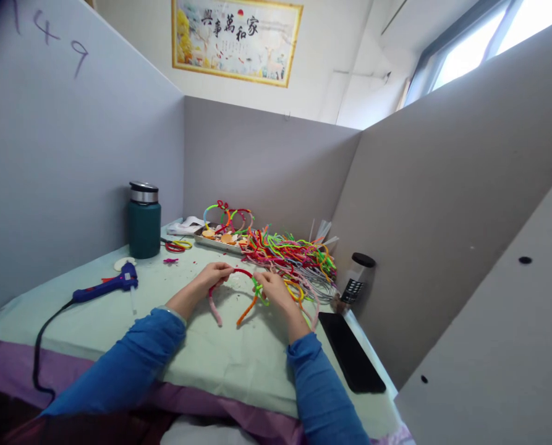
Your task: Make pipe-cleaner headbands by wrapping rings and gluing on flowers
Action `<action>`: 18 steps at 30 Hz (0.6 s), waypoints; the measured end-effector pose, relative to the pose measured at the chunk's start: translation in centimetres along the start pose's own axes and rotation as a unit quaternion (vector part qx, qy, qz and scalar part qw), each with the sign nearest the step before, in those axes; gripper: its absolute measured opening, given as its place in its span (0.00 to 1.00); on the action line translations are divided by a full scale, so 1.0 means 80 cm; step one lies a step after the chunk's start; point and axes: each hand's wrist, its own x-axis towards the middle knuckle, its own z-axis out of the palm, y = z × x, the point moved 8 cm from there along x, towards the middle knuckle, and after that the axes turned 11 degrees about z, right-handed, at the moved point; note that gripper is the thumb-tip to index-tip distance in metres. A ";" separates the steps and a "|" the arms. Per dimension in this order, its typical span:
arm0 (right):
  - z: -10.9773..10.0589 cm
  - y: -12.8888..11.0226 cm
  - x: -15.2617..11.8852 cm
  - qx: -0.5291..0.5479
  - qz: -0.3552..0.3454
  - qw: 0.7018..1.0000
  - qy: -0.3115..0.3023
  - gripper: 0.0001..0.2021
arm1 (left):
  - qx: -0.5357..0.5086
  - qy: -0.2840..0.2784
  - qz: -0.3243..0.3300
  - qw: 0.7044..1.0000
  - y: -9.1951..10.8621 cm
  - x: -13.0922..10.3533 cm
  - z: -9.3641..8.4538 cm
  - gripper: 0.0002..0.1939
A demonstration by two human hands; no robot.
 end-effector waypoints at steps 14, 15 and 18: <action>-0.030 -0.043 -0.029 0.040 -0.160 0.960 0.226 0.13 | -0.121 0.069 0.164 0.977 0.059 -0.001 -0.022 0.22; -0.034 -0.045 -0.030 0.030 -0.167 0.957 0.234 0.13 | -0.118 0.074 0.172 0.975 0.061 -0.002 -0.023 0.22; -0.054 -0.048 -0.035 0.007 -0.154 0.947 0.283 0.14 | -0.092 0.080 0.156 0.980 0.059 -0.002 -0.024 0.23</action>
